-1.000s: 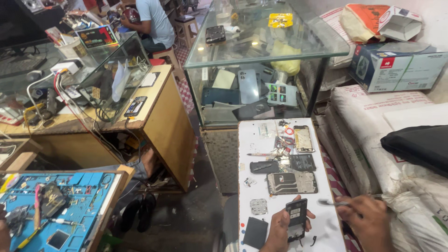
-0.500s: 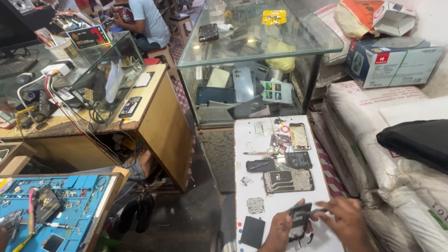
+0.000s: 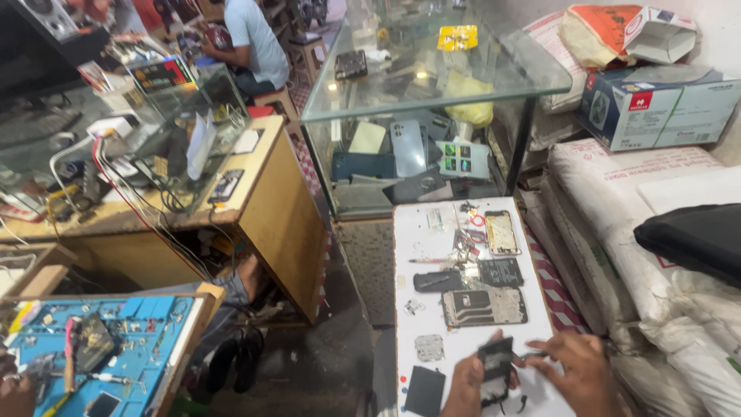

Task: The person uses a prying tool to separate the back cover of a smartphone, then reattaches it and presses along the edges to secure it. The phone is handled repeatedly and placed on a cluttered workbench with other disassembled devices.

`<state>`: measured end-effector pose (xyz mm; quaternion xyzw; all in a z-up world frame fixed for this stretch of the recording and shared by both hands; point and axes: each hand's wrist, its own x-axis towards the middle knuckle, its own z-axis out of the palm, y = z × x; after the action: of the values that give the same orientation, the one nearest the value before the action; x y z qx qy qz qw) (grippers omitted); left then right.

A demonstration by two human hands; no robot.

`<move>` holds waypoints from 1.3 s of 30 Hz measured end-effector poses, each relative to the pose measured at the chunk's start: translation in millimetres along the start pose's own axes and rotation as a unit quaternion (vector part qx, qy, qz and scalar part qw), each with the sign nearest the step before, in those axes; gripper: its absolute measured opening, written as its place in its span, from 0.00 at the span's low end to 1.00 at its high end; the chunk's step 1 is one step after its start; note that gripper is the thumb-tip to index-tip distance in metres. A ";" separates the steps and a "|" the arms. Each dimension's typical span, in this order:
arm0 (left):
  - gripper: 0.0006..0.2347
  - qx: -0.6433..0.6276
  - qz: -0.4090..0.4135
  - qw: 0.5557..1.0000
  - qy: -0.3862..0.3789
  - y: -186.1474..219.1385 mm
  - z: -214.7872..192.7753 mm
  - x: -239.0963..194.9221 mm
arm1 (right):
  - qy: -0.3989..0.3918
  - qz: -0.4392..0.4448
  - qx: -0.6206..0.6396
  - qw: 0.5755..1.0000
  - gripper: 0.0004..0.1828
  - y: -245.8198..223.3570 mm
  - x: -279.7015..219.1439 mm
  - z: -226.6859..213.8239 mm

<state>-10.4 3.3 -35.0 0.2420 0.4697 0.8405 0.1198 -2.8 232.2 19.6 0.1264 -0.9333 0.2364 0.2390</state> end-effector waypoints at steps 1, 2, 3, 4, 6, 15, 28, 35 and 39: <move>0.45 -0.007 0.000 1.000 -0.003 -10.8 -2.8 0.7 | 0.014 -0.012 0.000 1.000 0.20 6.3 -1.9 2.7; 0.46 -0.013 0.000 1.000 -0.007 -22.8 -6.1 0.1 | 0.030 -0.022 0.000 0.999 0.19 12.2 -3.9 6.0; 0.46 -0.019 -0.001 1.000 -0.011 -34.6 -9.8 -1.1 | 0.046 -0.033 0.000 0.998 0.19 16.7 -6.4 9.6; 0.46 -0.057 0.003 0.998 -0.004 -45.0 -12.8 0.0 | 0.045 -0.034 -0.026 0.998 0.17 21.3 -7.3 11.9; 0.47 -0.135 0.009 0.991 0.010 -59.2 -18.9 5.9 | 0.043 -0.036 -0.080 0.995 0.14 27.1 -2.9 16.5; 0.40 -0.045 -0.059 0.997 0.001 -12.5 -1.9 4.7 | 0.012 0.083 -0.053 0.995 0.20 47.9 -17.7 27.8; 0.11 0.959 -0.151 -0.053 0.233 494.5 -358.5 -218.3 | 0.060 -0.212 -0.061 0.974 0.19 55.0 -23.1 45.4; 0.04 0.961 -0.114 -0.093 0.234 497.4 -388.9 -254.9 | 0.162 -0.113 0.029 0.980 0.20 57.2 3.9 39.2; 0.06 0.956 -0.137 -0.115 0.231 501.0 -392.8 -261.2 | 0.165 -0.111 -0.023 0.980 0.20 65.9 6.1 40.6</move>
<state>21.7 -661.6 139.2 0.1713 -0.8104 0.5068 0.2387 -46.6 267.5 -33.8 0.1831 -0.8666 0.2042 0.4169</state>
